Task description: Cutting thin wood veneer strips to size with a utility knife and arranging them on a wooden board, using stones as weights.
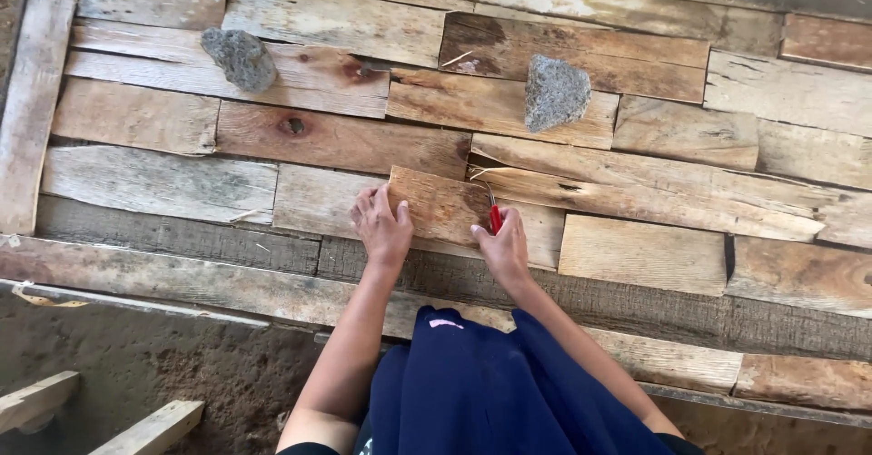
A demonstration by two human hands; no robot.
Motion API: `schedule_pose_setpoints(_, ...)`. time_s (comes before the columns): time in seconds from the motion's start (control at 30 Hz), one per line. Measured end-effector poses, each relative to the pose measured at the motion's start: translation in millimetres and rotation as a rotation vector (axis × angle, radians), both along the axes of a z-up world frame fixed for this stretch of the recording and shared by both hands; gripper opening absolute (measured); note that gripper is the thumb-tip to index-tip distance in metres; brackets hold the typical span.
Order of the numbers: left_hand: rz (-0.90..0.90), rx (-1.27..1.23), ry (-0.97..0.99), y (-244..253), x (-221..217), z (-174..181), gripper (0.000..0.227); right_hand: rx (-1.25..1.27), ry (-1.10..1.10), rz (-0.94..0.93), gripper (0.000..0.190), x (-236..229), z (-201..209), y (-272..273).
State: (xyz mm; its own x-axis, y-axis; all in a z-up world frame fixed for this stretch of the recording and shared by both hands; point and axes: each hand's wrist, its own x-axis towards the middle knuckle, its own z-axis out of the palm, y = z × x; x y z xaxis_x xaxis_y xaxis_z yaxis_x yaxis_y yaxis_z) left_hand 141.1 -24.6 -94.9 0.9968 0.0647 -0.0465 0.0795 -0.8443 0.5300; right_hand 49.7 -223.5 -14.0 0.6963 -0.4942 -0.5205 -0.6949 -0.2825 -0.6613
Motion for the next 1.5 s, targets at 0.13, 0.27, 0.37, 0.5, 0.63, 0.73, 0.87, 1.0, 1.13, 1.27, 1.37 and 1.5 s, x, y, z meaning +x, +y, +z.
schedule_pose_setpoints(0.13,0.004,-0.024,0.007,2,0,1,0.045,0.103,-0.061,-0.086,0.054,-3,-16,-3)
schedule_pose_setpoints(0.27,0.009,-0.149,0.012,7,-7,17,0.034,0.363,-0.3,-0.329,0.035,-15,-30,-10)
schedule_pose_setpoints(0.37,0.017,-0.28,0.01,12,-7,32,0.016,0.433,-0.362,-0.363,0.03,-38,-29,-22)
schedule_pose_setpoints(0.5,-0.078,-0.383,-0.128,-1,29,21,0.016,0.435,-0.367,-0.471,0.027,-78,-13,-39)
schedule_pose_setpoints(0.63,-0.191,-0.355,-0.198,-32,62,29,0.012,0.417,-0.301,-0.495,0.029,-94,-10,-50)
schedule_pose_setpoints(0.73,-0.336,-0.318,0.304,-44,65,81,0.027,0.46,-0.207,-0.485,0.028,-87,-23,-53)
schedule_pose_setpoints(0.87,-0.576,-0.451,0.62,-31,58,74,0.039,0.566,-0.253,-0.448,0.029,-53,-25,-61)
schedule_pose_setpoints(1.0,-0.522,-0.536,0.567,-2,78,91,0.013,0.044,0.039,-0.145,0.035,45,78,-54)
schedule_pose_setpoints(1.13,-0.403,-0.563,0.579,3,108,98,0.012,-0.251,-0.135,0.052,0.027,156,45,-81)
schedule_pose_setpoints(1.27,-0.438,-0.562,0.544,-6,127,88,0.018,-0.459,-0.241,0.412,0.021,259,30,-66)
schedule_pose_setpoints(1.37,-0.462,-0.556,0.514,-9,132,83,0.02,-0.541,-0.154,0.515,0.025,304,19,-56)
schedule_pose_setpoints(1.5,-0.422,-0.558,0.661,-4,139,106,0.022,-0.593,-0.088,0.603,0.021,318,-14,-62)
